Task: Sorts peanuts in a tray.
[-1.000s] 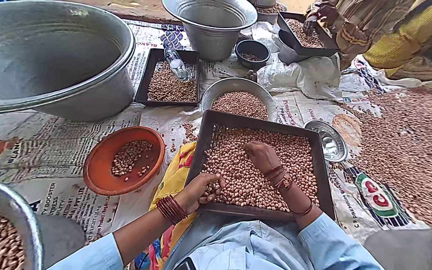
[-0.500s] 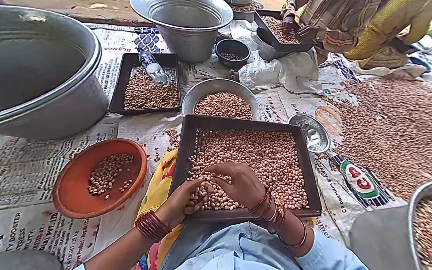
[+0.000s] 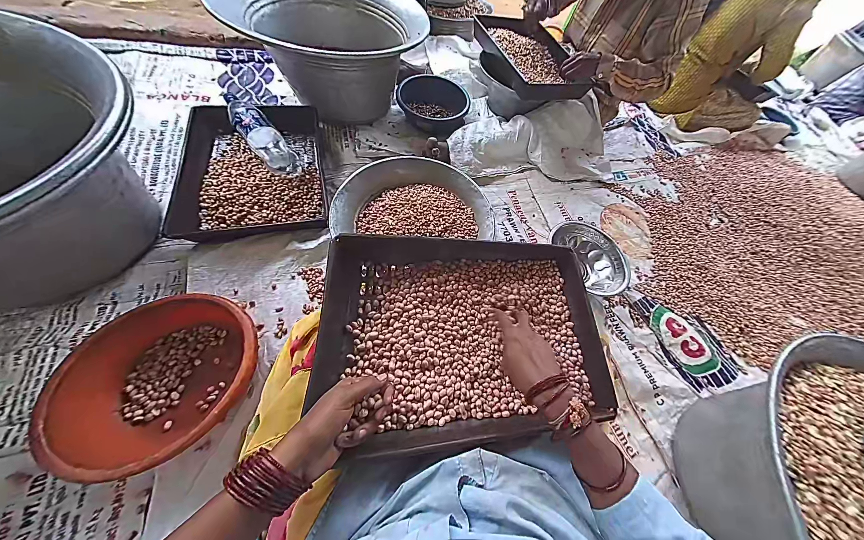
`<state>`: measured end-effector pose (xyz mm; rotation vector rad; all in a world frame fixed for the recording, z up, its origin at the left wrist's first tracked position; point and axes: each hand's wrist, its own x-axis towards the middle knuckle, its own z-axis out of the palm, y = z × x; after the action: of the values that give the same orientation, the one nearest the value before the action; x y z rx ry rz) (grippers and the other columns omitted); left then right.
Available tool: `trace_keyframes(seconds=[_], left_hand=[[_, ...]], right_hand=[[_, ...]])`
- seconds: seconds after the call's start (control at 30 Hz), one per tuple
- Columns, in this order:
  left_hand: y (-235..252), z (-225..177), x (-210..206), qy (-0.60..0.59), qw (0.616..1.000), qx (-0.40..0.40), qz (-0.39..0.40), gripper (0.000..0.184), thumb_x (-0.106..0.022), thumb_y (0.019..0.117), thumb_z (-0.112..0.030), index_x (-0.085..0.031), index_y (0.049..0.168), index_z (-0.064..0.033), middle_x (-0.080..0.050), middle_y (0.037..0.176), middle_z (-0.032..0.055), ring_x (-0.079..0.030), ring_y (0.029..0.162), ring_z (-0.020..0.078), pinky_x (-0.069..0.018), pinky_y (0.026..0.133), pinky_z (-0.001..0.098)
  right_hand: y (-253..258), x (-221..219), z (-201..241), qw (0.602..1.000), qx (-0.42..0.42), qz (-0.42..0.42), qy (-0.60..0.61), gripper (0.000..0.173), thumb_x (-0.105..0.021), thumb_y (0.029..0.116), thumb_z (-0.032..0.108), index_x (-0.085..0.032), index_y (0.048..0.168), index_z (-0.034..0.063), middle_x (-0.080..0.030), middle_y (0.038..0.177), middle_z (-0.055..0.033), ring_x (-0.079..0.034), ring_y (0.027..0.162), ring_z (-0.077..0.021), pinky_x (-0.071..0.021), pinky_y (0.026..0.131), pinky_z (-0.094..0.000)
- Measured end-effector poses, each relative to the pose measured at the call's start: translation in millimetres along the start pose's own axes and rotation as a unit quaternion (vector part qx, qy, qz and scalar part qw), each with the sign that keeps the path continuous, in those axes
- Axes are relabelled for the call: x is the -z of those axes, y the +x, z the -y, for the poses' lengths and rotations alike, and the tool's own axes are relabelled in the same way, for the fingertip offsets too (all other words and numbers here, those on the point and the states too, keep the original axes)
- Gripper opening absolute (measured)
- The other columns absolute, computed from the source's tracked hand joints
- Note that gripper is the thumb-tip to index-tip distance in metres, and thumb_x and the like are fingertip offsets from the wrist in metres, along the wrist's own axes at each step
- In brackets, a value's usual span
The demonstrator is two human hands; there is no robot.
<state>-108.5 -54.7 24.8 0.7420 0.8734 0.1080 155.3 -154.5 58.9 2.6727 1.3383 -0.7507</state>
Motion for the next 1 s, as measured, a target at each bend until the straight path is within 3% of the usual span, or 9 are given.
trace_keyframes(seconds=[0.1,0.2,0.3,0.6,0.77,0.83,0.9,0.93,1.0], left_hand=[[1.1,1.9,2.0,0.001,1.000,-0.015,0.002,0.046,-0.028,0.1101,-0.017,-0.063,0.081,-0.0095,-0.056,0.063,-0.0032,-0.039,0.041,-0.0024,-0.0293,0.037,0.0110],[-0.5,1.9,2.7,0.006,1.000,-0.019,0.005,0.046,-0.028,0.1102,-0.017,-0.063,0.081,-0.0104,-0.056,0.063,-0.0043,-0.039,0.042,-0.0030,-0.0298,0.038,0.0107],[-1.1,0.2,-0.2,0.006,1.000,-0.017,-0.001,0.046,-0.029,0.1101,-0.016,-0.063,0.079,-0.0108,-0.054,0.060,-0.0046,-0.036,0.040,-0.0031,-0.0275,0.037,0.0108],[-1.6,1.6,-0.7,0.006,1.000,-0.019,0.004,0.046,-0.030,0.1103,-0.016,-0.063,0.079,-0.0100,-0.055,0.062,-0.0040,-0.038,0.042,-0.0031,-0.0283,0.038,0.0107],[-0.8,0.6,-0.7,0.004,1.000,-0.018,-0.001,0.046,-0.029,0.1108,-0.016,-0.062,0.080,-0.0099,-0.056,0.063,-0.0036,-0.039,0.042,-0.0028,-0.0288,0.038,0.0106],[-0.6,-0.1,-0.6,-0.002,1.000,-0.016,-0.008,0.047,-0.027,0.1116,-0.018,-0.062,0.081,-0.0096,-0.056,0.063,-0.0032,-0.039,0.042,-0.0023,-0.0291,0.038,0.0109],[-1.1,0.4,-0.9,0.009,1.000,-0.010,-0.014,0.049,-0.025,0.1125,-0.022,-0.064,0.086,-0.0086,-0.058,0.064,-0.0018,-0.040,0.042,-0.0015,-0.0289,0.037,0.0116],[-1.7,0.1,-1.3,0.018,1.000,-0.004,-0.017,0.051,-0.024,0.1127,-0.025,-0.067,0.090,-0.0079,-0.061,0.064,-0.0006,-0.042,0.041,-0.0009,-0.0296,0.038,0.0122],[-1.7,-1.5,0.1,0.033,0.999,0.012,-0.004,0.054,-0.023,0.1128,-0.028,-0.071,0.099,-0.0066,-0.066,0.068,0.0024,-0.047,0.043,0.0008,-0.0334,0.039,0.0130]], right_hand=[[8.6,8.7,-21.8,0.973,0.134,-0.126,0.141,0.038,-0.053,0.1035,0.013,-0.063,0.140,0.0085,-0.064,0.138,-0.0165,-0.069,0.114,-0.0303,-0.0544,0.099,-0.0458],[26.0,38.0,-62.8,0.966,0.013,-0.256,0.032,0.025,-0.057,0.1026,0.014,-0.074,0.120,0.0080,-0.072,0.117,-0.0195,-0.071,0.103,-0.0405,-0.0535,0.086,-0.0601],[42.7,58.1,-92.9,0.970,-0.072,-0.229,-0.048,0.023,-0.059,0.1023,0.015,-0.075,0.118,0.0109,-0.071,0.119,-0.0207,-0.067,0.109,-0.0432,-0.0492,0.089,-0.0637],[65.4,49.7,-92.6,0.975,-0.075,-0.185,-0.100,0.023,-0.066,0.0995,0.015,-0.074,0.121,0.0093,-0.062,0.131,-0.0248,-0.065,0.110,-0.0457,-0.0507,0.087,-0.0633],[53.6,55.7,-83.1,0.982,-0.062,-0.156,-0.087,0.028,-0.066,0.1000,0.022,-0.071,0.121,0.0040,-0.064,0.125,-0.0246,-0.064,0.111,-0.0456,-0.0484,0.088,-0.0645],[27.3,56.5,-69.1,0.983,0.047,-0.176,0.000,0.026,-0.070,0.0970,0.027,-0.075,0.113,0.0071,-0.071,0.107,-0.0188,-0.069,0.096,-0.0367,-0.0517,0.082,-0.0575],[1.6,47.8,-54.1,0.941,0.227,-0.200,0.153,0.022,-0.074,0.0928,0.026,-0.076,0.106,0.0091,-0.074,0.094,-0.0038,-0.069,0.081,-0.0105,-0.0571,0.074,-0.0297],[-7.7,43.1,-45.6,0.907,0.296,-0.188,0.234,0.021,-0.074,0.0927,0.022,-0.075,0.107,0.0067,-0.075,0.097,-0.0007,-0.071,0.084,-0.0030,-0.0595,0.077,-0.0208],[-16.0,35.7,-35.9,0.879,0.342,-0.204,0.261,0.016,-0.071,0.0936,0.014,-0.075,0.104,0.0025,-0.077,0.100,-0.0035,-0.074,0.089,-0.0041,-0.0616,0.082,-0.0197]])
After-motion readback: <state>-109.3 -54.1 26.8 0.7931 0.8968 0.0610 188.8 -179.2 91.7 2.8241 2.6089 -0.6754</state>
